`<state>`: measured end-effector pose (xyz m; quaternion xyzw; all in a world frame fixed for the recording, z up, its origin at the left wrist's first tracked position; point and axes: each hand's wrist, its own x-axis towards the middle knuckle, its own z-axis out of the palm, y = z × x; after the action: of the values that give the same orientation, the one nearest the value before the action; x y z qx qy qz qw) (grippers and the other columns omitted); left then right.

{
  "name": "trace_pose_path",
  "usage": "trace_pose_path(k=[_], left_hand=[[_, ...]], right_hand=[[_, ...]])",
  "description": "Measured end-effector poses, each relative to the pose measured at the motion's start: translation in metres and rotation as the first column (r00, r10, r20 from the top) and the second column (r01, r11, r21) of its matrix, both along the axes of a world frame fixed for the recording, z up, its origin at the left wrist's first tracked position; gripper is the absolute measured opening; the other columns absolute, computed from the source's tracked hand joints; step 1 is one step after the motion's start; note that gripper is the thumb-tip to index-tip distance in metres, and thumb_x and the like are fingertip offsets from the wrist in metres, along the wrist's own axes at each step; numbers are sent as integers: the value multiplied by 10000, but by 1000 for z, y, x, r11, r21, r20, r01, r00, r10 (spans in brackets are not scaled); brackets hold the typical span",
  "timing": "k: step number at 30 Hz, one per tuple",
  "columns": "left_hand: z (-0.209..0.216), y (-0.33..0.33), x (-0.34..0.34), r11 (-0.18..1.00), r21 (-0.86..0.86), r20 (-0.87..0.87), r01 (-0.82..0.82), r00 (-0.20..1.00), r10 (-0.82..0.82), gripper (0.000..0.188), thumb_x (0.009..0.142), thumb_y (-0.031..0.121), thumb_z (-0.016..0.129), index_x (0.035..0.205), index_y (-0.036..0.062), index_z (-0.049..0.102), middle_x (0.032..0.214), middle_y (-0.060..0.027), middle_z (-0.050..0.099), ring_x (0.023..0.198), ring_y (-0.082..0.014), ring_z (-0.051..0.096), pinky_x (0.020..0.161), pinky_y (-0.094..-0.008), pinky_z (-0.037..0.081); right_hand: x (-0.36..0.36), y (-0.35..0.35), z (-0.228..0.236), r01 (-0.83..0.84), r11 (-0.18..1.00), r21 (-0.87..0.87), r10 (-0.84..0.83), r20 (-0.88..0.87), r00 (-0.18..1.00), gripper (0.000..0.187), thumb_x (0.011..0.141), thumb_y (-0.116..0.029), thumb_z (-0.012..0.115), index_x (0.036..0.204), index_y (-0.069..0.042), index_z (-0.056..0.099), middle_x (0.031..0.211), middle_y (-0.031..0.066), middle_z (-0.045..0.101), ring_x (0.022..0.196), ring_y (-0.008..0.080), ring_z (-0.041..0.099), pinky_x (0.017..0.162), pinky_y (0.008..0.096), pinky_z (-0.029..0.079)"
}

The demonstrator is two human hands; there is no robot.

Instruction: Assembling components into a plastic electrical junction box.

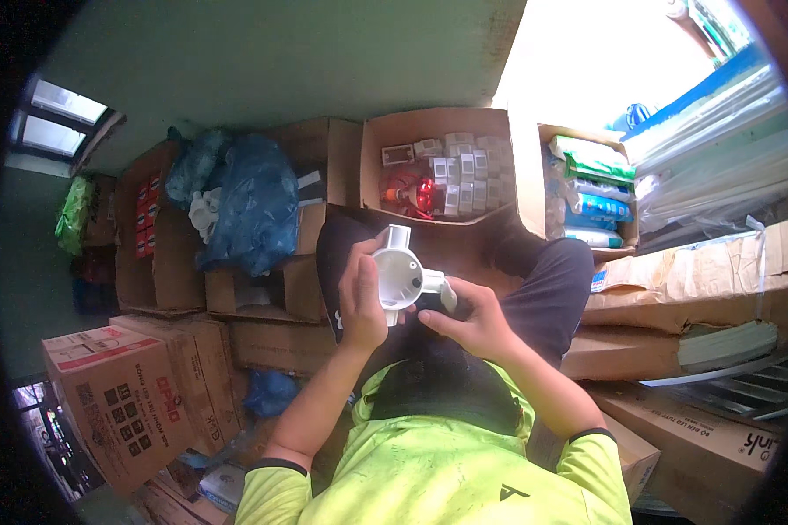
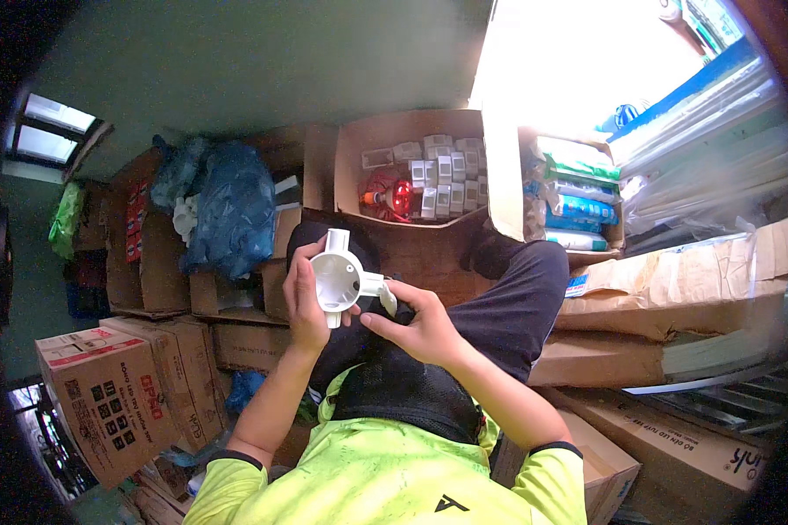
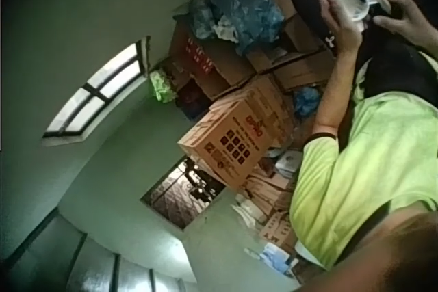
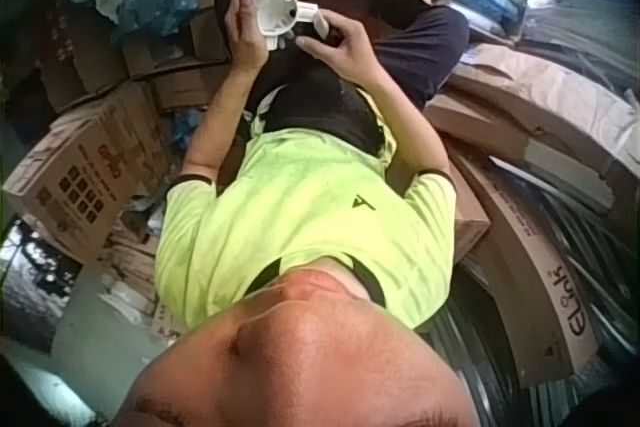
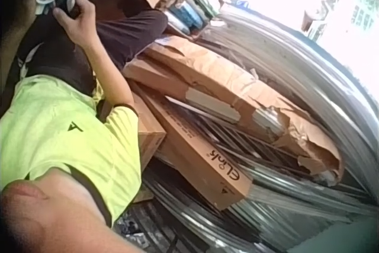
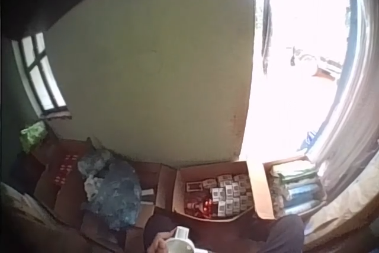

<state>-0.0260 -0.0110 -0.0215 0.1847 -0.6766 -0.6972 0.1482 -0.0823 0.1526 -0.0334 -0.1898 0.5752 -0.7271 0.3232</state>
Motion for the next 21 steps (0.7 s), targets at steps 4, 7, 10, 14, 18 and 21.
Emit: trace_pose_path(k=[4,7,10,14,18,21], left_hand=[[16,-6,1,978,195,125,81,986,-107,568,1025,497,293,1266,26,499,815,-95,639,486,-143,606,359,-222,442],[21,-8,-2,983,124,171,138,973,-158,563,1029,488,288,1273,26,496,814,-96,638,482,-139,604,354,-223,439],[15,-10,-8,967,236,173,99,975,-142,556,1030,477,295,1254,13,505,820,-103,640,469,-157,601,336,-233,440],[8,-11,-11,898,440,153,12,984,-88,566,1022,487,316,1210,-7,521,826,-118,652,466,-183,607,325,-250,450],[0,0,-9,829,559,170,-24,982,-87,567,1009,508,337,1163,1,539,815,-129,662,468,-191,611,326,-254,450],[-6,7,-9,750,660,139,-51,989,-55,565,996,531,354,1090,19,576,806,-134,669,467,-193,614,329,-255,450]], right_hand=[[-25,20,-1,-32,956,293,236,-695,679,324,752,-97,732,1062,-114,641,813,79,577,669,255,583,624,334,483],[-32,25,-2,97,874,476,425,-845,324,270,698,-162,729,943,-146,618,888,58,511,744,239,588,642,365,497],[-33,25,-5,271,834,480,441,-877,193,228,748,-216,706,960,-187,626,1008,46,539,837,190,592,658,332,488],[-25,16,0,306,857,415,329,-897,296,237,720,-170,714,948,-178,647,1079,69,567,830,200,604,651,330,487],[-23,14,-9,339,894,291,193,-936,294,257,672,-107,696,919,-151,641,1007,80,577,768,219,605,623,337,482],[-16,10,-11,386,900,204,70,-940,333,271,628,-65,672,890,-119,634,916,86,576,699,236,594,587,349,472]])
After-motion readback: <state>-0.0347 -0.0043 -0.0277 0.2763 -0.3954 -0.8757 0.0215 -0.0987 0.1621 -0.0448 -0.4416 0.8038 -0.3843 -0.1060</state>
